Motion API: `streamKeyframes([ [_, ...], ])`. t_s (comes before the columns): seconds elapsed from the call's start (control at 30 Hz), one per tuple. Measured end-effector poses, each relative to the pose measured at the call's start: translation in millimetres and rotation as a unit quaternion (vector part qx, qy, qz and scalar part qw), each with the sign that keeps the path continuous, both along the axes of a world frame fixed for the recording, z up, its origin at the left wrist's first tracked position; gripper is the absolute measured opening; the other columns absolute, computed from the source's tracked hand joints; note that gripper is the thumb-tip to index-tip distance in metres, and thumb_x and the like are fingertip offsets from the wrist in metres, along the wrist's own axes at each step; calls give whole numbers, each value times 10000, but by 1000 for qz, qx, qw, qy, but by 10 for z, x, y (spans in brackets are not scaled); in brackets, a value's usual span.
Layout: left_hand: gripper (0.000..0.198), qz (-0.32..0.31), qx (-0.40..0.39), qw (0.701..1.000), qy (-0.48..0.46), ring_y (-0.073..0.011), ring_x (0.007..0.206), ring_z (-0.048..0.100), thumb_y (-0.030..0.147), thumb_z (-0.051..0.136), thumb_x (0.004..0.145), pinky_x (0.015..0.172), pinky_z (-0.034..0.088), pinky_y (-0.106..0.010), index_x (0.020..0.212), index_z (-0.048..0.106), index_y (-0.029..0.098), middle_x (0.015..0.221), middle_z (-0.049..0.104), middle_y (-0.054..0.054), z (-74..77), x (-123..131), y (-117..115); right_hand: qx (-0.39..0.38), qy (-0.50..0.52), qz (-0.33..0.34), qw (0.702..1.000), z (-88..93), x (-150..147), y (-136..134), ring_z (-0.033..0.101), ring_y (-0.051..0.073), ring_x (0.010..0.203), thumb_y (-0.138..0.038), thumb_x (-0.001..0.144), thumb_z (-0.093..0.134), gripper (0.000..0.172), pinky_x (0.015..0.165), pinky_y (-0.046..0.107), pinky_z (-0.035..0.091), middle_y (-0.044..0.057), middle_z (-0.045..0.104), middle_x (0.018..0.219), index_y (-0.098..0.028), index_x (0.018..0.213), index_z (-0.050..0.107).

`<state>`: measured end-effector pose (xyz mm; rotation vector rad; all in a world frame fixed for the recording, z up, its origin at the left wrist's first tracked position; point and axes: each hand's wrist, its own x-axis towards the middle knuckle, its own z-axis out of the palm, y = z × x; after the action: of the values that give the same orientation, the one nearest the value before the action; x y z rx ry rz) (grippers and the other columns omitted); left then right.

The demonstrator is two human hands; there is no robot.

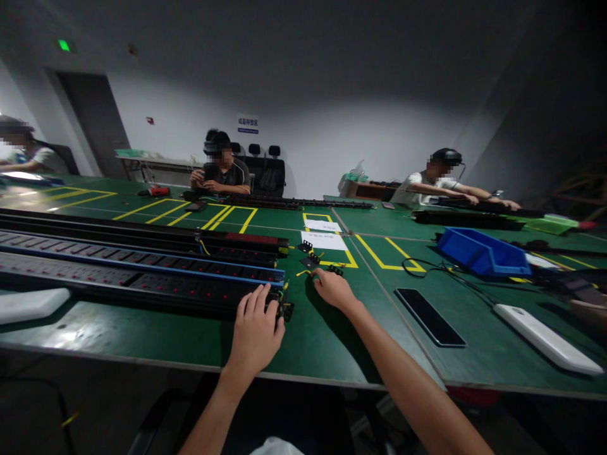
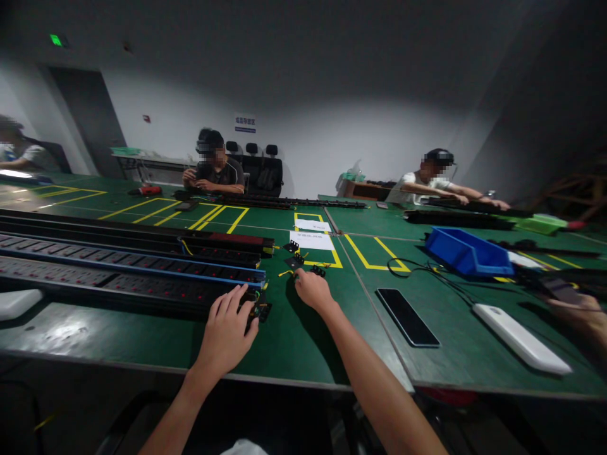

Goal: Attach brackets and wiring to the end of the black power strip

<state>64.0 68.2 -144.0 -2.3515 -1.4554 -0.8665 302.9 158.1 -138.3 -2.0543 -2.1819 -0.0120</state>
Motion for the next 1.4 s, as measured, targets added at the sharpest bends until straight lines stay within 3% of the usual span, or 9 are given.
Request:
streamKeyframes([
  [1.4, 227, 9, -3, 1000, 19, -321, 1376, 467, 263, 538, 898, 1135, 375, -536, 1052, 692, 196, 1460, 549, -141, -3, -2, 30, -9, -5, 11, 1000, 1, 3, 5, 684, 256, 1048, -253, 1005, 375, 384, 826, 316, 465, 130, 720, 1153, -212, 1351, 538],
])
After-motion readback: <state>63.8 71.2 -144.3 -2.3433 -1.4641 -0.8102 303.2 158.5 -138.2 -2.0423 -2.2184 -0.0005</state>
